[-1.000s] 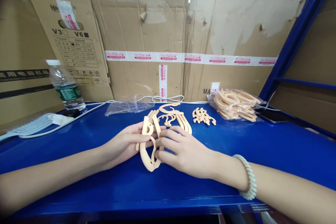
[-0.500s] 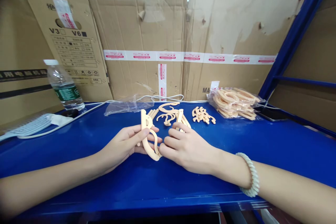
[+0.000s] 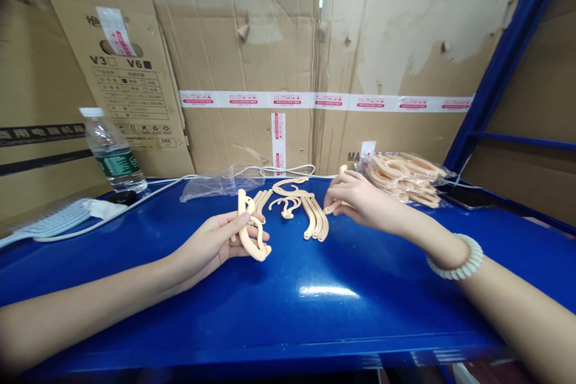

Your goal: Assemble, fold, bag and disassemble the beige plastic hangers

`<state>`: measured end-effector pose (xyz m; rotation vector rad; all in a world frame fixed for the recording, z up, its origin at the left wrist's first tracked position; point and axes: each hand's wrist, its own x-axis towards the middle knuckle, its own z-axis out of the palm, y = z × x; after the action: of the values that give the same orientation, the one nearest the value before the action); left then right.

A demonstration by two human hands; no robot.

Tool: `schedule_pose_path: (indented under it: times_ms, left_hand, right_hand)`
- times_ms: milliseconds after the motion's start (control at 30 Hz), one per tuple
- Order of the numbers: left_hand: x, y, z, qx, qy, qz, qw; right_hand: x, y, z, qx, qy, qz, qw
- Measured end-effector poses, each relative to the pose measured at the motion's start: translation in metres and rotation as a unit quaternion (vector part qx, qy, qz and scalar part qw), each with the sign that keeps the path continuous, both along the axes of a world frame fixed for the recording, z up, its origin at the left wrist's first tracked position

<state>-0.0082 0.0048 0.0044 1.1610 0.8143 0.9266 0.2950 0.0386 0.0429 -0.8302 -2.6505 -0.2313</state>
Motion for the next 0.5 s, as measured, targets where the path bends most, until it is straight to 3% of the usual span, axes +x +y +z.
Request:
schedule_pose_path:
  times_ms: [233,500]
  left_hand:
    - [0.0,0.001,0.001,-0.001,0.006,-0.001,1.0]
    - [0.001,-0.001,0.004,-0.005,0.012,0.0,1.0]
  right_hand:
    - [-0.007,0.0,-0.01,-0.111,-0.041,-0.002,0.993]
    - [-0.01,-0.012,-0.004,-0.189,-0.04,-0.015,0.981]
